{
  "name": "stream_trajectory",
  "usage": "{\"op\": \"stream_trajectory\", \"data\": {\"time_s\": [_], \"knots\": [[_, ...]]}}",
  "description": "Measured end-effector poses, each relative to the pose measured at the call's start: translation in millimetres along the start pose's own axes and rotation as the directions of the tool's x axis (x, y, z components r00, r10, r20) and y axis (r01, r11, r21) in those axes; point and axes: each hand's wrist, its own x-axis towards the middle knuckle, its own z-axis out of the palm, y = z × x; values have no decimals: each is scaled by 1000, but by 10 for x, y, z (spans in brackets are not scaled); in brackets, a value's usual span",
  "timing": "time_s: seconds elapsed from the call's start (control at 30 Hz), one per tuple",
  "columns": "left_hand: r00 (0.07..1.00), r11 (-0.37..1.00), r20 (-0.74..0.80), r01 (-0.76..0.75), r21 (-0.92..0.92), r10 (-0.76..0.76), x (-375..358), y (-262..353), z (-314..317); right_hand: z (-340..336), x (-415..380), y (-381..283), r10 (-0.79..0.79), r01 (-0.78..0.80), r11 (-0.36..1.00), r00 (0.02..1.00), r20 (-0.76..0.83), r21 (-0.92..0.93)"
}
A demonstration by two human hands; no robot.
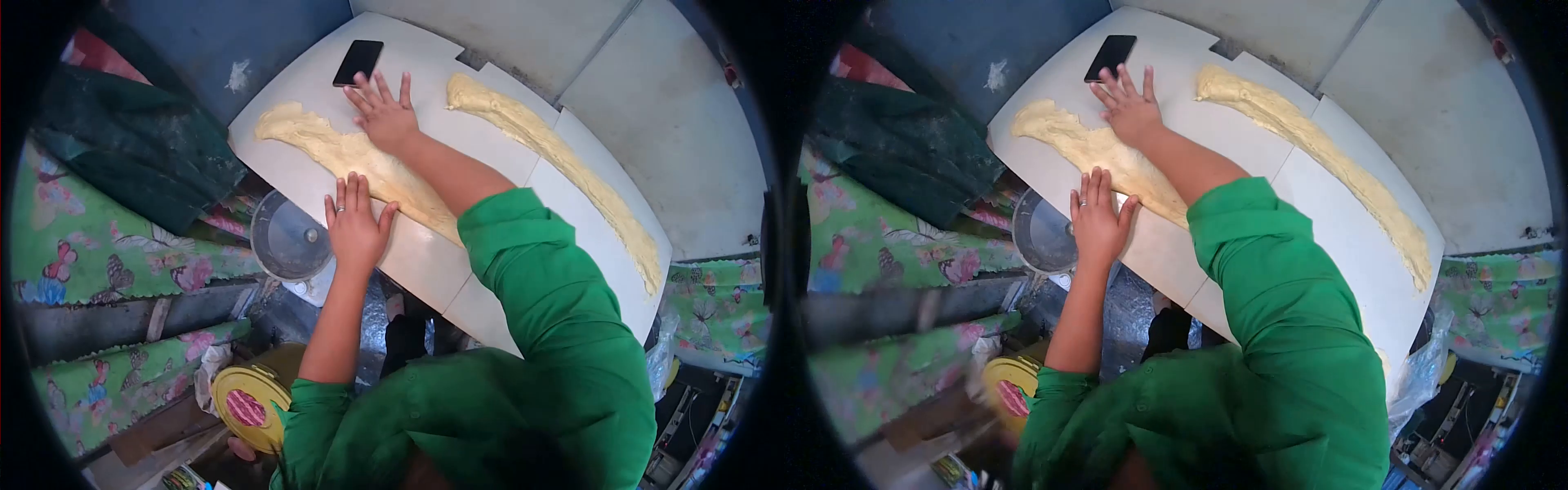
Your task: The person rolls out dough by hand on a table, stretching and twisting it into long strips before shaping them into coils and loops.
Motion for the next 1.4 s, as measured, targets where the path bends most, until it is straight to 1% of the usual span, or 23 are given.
{"op": "stream_trajectory", "data": {"time_s": [0.07, 0.17, 0.2, 0.27, 0.33, 0.4, 0.43, 0.5, 0.57, 0.63, 0.7, 0.8, 0.87, 0.93, 0.97, 1.0, 1.03, 1.13, 1.17, 1.2, 1.27, 1.33, 1.4], "knots": [[1000, 1000, 16, -13, 26, 12, -7, 23, 22, 54, 44, 66, -126, 122, 973, 992, -8, -195], [999, 998, 28, -25, 58, 24, 9, 7, 13, -60, -105, -204, -236, 197, 945, 963, 130, 259], [999, 998, 46, -25, 63, 22, -15, 12, 14, -35, -44, -183, -217, 178, 953, 966, 142, 247], [992, 998, 127, 0, 67, -9, -4, 7, -26, 32, 111, -18, 107, -197, 929, 954, 281, 314], [998, 1000, 62, -18, 8, 18, 2, 7, -40, -434, 163, 205, 198, -438, 626, 889, 412, 645], [997, 997, -21, -81, -4, 81, -43, -38, -46, -461, -141, 596, 97, -250, 308, 968, 231, 918], [994, 994, -62, -90, -54, 87, -75, -42, -19, -625, -477, 878, 140, -285, 325, 958, 252, 902], [987, 985, -93, -141, -98, 132, -227, 228, -36, -1234, -1375, 1462, -176, -106, 523, 957, 229, 846], [956, 933, -21, -289, -217, 291, -450, 663, -122, -1556, -2318, 2094, -195, -146, 641, 918, 344, 753], [864, 834, 141, -405, -375, 483, -788, 1331, -121, -1889, -3239, 2791, -25, -383, 651, 852, 523, 655], [654, 630, 197, -535, -564, 731, -1134, 2066, -119, -2377, -3980, 3328, 260, -541, 659, 816, 516, 523], [398, 374, 139, -608, -701, 907, -1677, 3000, 3, -3138, -4651, 3682, 619, -691, 663, 722, 309, 286], [320, 303, 120, -616, -727, 940, -2030, 3478, 112, -3297, -4915, 3659, 673, -601, 690, 738, -53, 403], [227, 212, 83, -636, -742, 970, -2349, 3795, 230, -2981, -5197, 3519, 688, -516, 718, 628, -363, 467], [223, 214, 88, -641, -737, 971, -2473, 3890, 306, -2657, -5376, 3401, 661, -496, 741, 659, -359, 453], [221, 201, 65, -678, -707, 973, -2587, 3963, 381, -2378, -5599, 3253, 511, -497, 859, 843, -167, 121], [215, 188, 46, -708, -680, 976, -2692, 4021, 405, -2244, -5739, 3151, 446, -472, 881, 841, 307, 15], [235, 219, 54, -770, -599, 971, -2774, 4235, 281, -2107, -5681, 3522, 579, -567, 815, 793, 191, -117], [220, 209, 55, -776, -595, 974, -2795, 4295, 293, -2183, -5704, 3617, 634, -653, 751, 754, 174, 94], [261, 213, 0, -789, -577, 965, -2803, 4371, 326, -2294, -5770, 3722, 634, -651, 753, 757, 161, 97], [309, 237, -39, -798, -555, 950, -2888, 4446, 412, -2522, -6055, 3824, 726, -583, 210, 631, 274, 785], [192, 169, 8, -844, -510, 981, -2939, 4538, 590, -2827, -6335, 3686, 635, -606, 233, 687, 353, 760], [320, 252, -48, -821, -512, 946, -2916, 4575, 578, -3009, -6600, 3622, 341, -569, 464, 822, 455, 679]]}}
